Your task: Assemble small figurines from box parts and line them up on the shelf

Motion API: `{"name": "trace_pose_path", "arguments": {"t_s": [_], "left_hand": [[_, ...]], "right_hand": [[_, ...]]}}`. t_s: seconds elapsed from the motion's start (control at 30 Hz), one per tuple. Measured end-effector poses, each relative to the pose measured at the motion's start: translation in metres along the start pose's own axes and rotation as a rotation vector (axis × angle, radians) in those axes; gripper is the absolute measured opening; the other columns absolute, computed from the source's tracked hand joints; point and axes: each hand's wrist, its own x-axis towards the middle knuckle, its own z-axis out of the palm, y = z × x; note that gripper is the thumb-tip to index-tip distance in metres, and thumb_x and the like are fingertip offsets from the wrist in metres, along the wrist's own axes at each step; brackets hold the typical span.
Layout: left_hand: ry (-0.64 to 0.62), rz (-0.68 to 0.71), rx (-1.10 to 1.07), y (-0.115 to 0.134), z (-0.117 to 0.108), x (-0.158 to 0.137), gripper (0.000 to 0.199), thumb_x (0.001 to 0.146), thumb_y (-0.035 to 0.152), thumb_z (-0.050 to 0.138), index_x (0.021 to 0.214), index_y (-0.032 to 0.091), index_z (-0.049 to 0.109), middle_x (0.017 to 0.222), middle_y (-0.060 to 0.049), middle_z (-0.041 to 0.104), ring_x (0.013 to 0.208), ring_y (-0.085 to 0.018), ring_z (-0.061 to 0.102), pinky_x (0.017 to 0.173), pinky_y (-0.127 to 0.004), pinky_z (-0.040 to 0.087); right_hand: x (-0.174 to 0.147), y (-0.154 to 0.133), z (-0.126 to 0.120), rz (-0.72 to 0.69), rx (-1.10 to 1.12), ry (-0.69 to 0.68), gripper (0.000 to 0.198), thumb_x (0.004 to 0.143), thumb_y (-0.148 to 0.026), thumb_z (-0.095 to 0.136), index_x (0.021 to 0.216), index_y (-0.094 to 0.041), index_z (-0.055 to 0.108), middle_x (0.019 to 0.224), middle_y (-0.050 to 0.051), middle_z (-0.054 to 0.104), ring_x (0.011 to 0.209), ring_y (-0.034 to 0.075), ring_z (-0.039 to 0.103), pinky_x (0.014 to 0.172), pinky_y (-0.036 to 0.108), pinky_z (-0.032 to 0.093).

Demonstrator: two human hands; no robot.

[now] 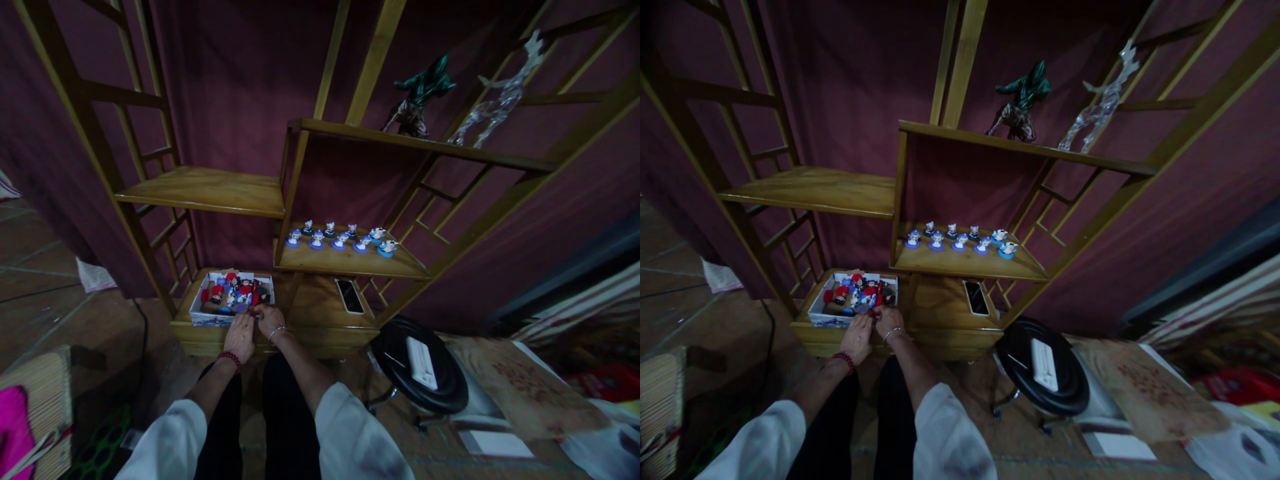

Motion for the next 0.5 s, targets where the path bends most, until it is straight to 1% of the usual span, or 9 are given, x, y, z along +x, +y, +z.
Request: {"name": "trace_pose_path", "arguments": {"t_s": [0.07,0.13,0.27,0.37,0.5], "left_hand": [[0.013,0.007,-0.003,0.000,0.001,0.001,0.042,0.065,0.008,0.044,0.106,0.010,0.051,0.115,-0.016,0.050,0.118,-0.027,0.036,0.099,-0.044,0.026],[0.028,-0.001,0.000,0.000,0.001,0.002,0.040,0.067,0.012,0.045,0.106,0.011,0.053,0.115,-0.014,0.050,0.115,-0.027,0.038,0.098,-0.043,0.027],[0.035,-0.018,0.023,0.003,0.000,0.006,0.025,0.075,0.018,0.042,0.090,0.017,0.061,0.104,-0.012,0.055,0.104,-0.026,0.045,0.093,-0.043,0.031],[0.038,-0.026,0.032,0.005,-0.001,0.008,0.021,0.074,0.019,0.043,0.081,0.018,0.063,0.100,-0.011,0.056,0.100,-0.026,0.046,0.091,-0.042,0.033],[0.028,-0.046,0.014,0.004,-0.004,0.009,0.018,0.073,0.021,0.044,0.075,0.018,0.062,0.091,-0.011,0.058,0.092,-0.025,0.050,0.086,-0.040,0.036]], "right_hand": [[0.008,-0.001,0.001,0.021,0.004,-0.057,0.035,0.071,-0.006,0.045,0.097,-0.023,0.063,0.096,0.001,0.067,0.090,0.012,0.060,0.078,0.019,0.043],[0.016,-0.002,0.002,0.040,-0.007,-0.119,0.033,0.072,-0.008,0.046,0.097,-0.023,0.062,0.098,0.001,0.066,0.090,0.012,0.060,0.077,0.019,0.043],[0.036,-0.003,0.003,0.054,-0.032,-0.223,0.029,0.072,-0.008,0.047,0.089,-0.022,0.065,0.100,0.002,0.066,0.091,0.013,0.060,0.076,0.019,0.044],[0.049,-0.003,0.004,0.061,-0.040,-0.296,0.025,0.068,-0.007,0.050,0.080,-0.020,0.067,0.092,0.003,0.068,0.084,0.014,0.062,0.070,0.018,0.044],[0.060,-0.005,0.007,0.056,-0.051,-0.371,0.017,0.063,-0.009,0.057,0.074,-0.017,0.067,0.078,0.005,0.069,0.075,0.016,0.062,0.066,0.021,0.044]]}}
